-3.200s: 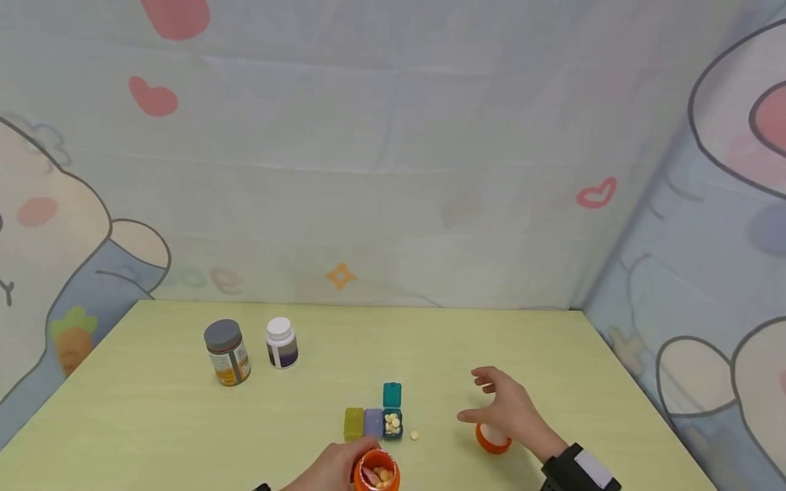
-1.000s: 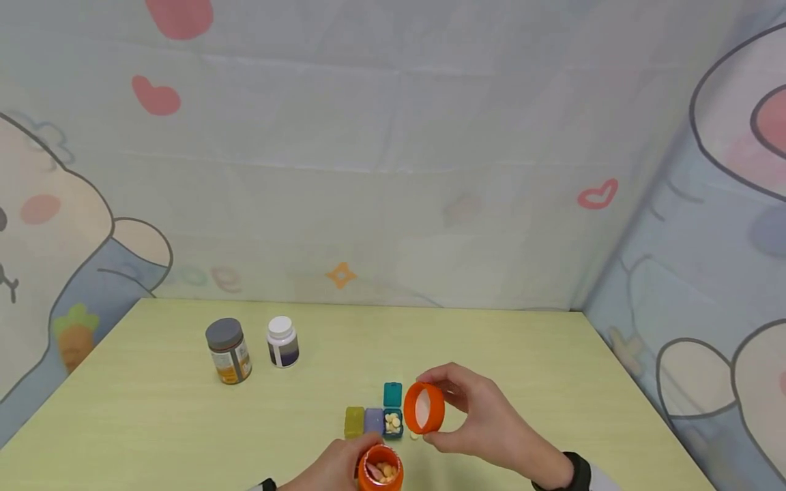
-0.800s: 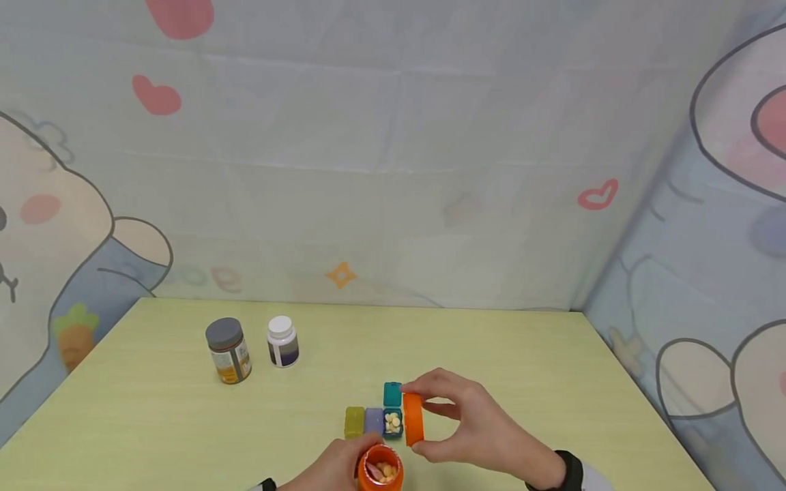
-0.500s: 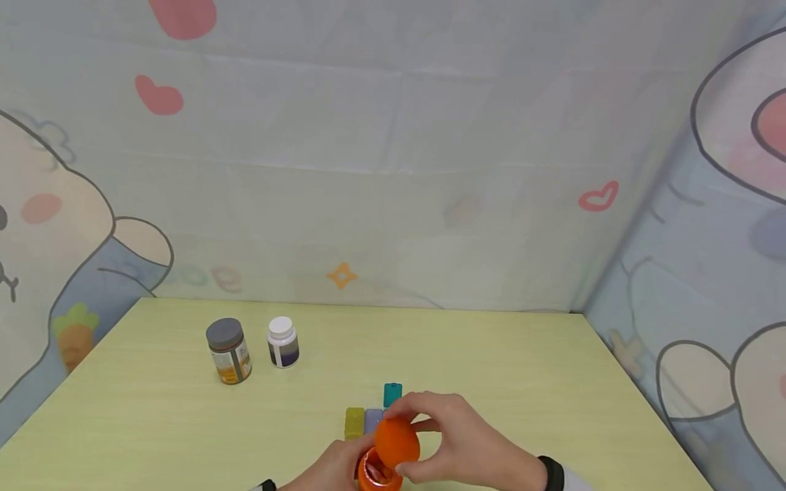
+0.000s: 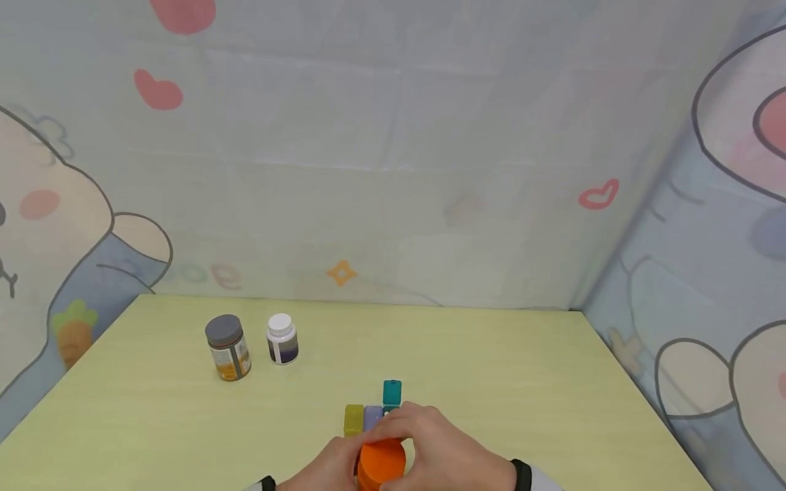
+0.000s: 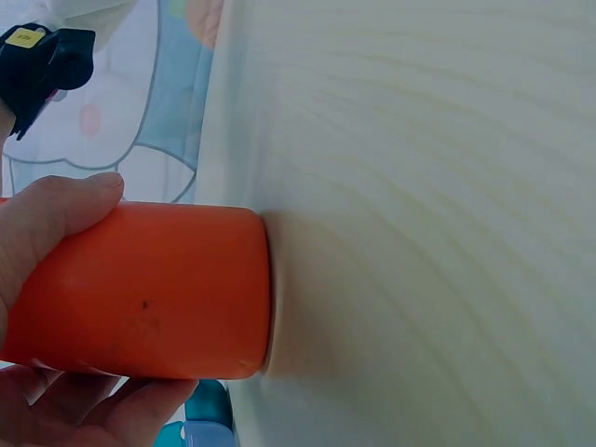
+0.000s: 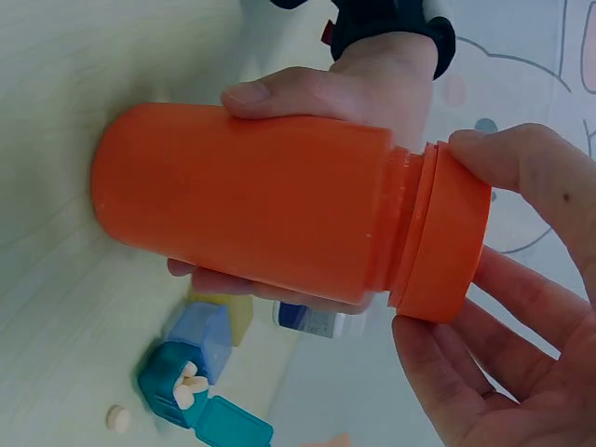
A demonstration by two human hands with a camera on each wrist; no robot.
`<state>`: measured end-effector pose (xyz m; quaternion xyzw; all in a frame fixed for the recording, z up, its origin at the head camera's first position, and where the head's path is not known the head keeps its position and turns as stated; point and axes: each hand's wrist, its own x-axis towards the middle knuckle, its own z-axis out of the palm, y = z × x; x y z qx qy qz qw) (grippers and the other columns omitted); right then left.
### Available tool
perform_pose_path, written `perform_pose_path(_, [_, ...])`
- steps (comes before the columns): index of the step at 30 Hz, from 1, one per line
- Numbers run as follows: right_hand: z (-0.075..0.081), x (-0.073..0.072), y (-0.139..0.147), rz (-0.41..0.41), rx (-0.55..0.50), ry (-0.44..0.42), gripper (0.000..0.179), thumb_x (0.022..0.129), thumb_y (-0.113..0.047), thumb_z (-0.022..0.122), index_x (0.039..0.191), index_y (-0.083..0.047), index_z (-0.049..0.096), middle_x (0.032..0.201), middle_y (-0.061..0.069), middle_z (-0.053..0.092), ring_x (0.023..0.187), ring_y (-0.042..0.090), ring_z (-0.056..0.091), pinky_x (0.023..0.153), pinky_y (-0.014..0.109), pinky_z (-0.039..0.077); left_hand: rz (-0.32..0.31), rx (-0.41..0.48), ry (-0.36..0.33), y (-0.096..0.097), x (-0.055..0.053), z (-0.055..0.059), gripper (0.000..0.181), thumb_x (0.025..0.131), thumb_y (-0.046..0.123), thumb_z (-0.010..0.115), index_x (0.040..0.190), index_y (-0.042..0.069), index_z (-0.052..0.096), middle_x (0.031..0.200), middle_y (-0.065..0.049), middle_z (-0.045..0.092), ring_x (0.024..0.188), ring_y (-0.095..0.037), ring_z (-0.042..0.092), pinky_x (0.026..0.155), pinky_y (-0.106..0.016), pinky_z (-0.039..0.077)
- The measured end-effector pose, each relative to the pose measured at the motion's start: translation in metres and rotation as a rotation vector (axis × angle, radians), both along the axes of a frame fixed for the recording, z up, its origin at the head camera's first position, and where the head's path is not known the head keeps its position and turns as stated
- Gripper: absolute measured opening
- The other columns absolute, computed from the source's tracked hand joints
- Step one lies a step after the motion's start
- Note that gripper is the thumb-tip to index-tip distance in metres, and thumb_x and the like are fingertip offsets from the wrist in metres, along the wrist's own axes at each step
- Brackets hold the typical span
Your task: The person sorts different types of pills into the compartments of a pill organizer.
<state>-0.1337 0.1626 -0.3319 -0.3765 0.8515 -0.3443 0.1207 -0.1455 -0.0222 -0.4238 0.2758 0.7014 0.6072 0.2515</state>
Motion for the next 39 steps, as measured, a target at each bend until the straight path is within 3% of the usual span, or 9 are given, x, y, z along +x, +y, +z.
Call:
perform_pose_path(6, [-0.005,-0.004,-0.002,-0.003,0.001,0.007,0.042,0.078,-0.034,0.07,0.118,-0.028,0.059,0.11,-0.014,0.059,0.098,0.008,0.05,0.084,0.028,0.042,0.004,0.009,-0.025,-0.002,-0.001,0.002,0.052,0.074,0.032,0.074,0.121,0.03,0.05,0.105,0.009,0.061,0.089,-0.012,0.058,0.081,-0.028,0.047])
perform_pose_path(11, [-0.02,-0.012,-0.002,0.035,-0.124,-0.017,0.068,0.074,-0.03,0.075,0.133,-0.019,0.043,0.129,-0.004,0.05,0.114,0.015,0.049,0.092,0.03,0.041,0.059,-0.039,0.139,-0.007,-0.004,0.005,0.049,0.069,0.026,0.079,0.112,0.028,0.054,0.097,0.012,0.061,0.086,-0.006,0.057,0.081,-0.025,0.046])
perform_pose_path(14, [-0.03,-0.012,-0.004,0.04,-0.228,-0.234,0.077,0.077,-0.023,0.074,0.141,-0.023,0.032,0.142,-0.003,0.037,0.126,0.019,0.038,0.099,0.035,0.035,0.086,-0.073,0.231,-0.008,-0.006,0.005,0.049,0.066,0.024,0.08,0.108,0.027,0.056,0.095,0.014,0.061,0.085,-0.002,0.057,0.079,-0.022,0.045])
perform_pose_path(17, [-0.036,-0.006,-0.005,-0.052,-0.309,-0.499,0.071,0.08,-0.02,0.07,0.14,-0.03,0.034,0.145,-0.004,0.031,0.131,0.023,0.028,0.102,0.045,0.029,0.074,-0.067,0.154,-0.008,-0.006,0.007,0.051,0.065,0.022,0.081,0.109,0.029,0.056,0.097,0.014,0.061,0.087,-0.004,0.057,0.081,-0.023,0.044])
perform_pose_path(20, [-0.04,0.0,-0.002,-0.158,-0.363,-0.661,0.064,0.083,-0.019,0.067,0.138,-0.033,0.038,0.144,-0.004,0.033,0.131,0.027,0.025,0.099,0.056,0.026,0.064,-0.048,0.052,-0.006,-0.004,0.007,0.052,0.066,0.02,0.081,0.111,0.031,0.056,0.1,0.012,0.062,0.088,-0.008,0.057,0.082,-0.027,0.045])
perform_pose_path(24, [-0.044,0.005,0.009,-0.19,-0.4,-0.673,0.059,0.086,-0.017,0.062,0.138,-0.028,0.038,0.142,-0.002,0.038,0.13,0.032,0.029,0.095,0.064,0.024,0.049,-0.021,0.002,-0.004,-0.003,0.007,0.055,0.069,0.025,0.079,0.116,0.033,0.052,0.106,0.01,0.061,0.091,-0.011,0.057,0.086,-0.035,0.044])
perform_pose_path(27, [-0.047,0.007,0.017,-0.208,-0.402,-0.593,0.058,0.087,-0.019,0.062,0.139,-0.022,0.038,0.14,0.0,0.04,0.13,0.031,0.032,0.096,0.064,0.025,0.042,-0.012,-0.008,-0.002,-0.002,0.006,0.056,0.07,0.025,0.078,0.118,0.033,0.051,0.107,0.01,0.061,0.091,-0.012,0.057,0.088,-0.04,0.043])
perform_pose_path(35, [-0.055,0.008,0.026,-0.328,-0.434,-0.396,0.051,0.079,-0.019,0.068,0.124,0.0,0.053,0.123,0.013,0.056,0.112,0.015,0.054,0.093,0.044,0.04,0.046,-0.048,0.045,0.0,-0.002,0.004,0.052,0.07,0.02,0.078,0.116,0.027,0.053,0.102,0.012,0.061,0.087,-0.009,0.056,0.084,-0.032,0.045])
perform_pose_path(39, [-0.056,0.007,0.024,-0.347,-0.399,-0.36,0.056,0.077,-0.024,0.071,0.125,-0.002,0.054,0.123,0.011,0.057,0.114,0.017,0.052,0.095,0.059,0.03,0.038,-0.041,0.028,0.001,0.001,0.004,0.053,0.071,0.023,0.078,0.118,0.027,0.054,0.104,0.013,0.06,0.09,-0.008,0.056,0.086,-0.034,0.044])
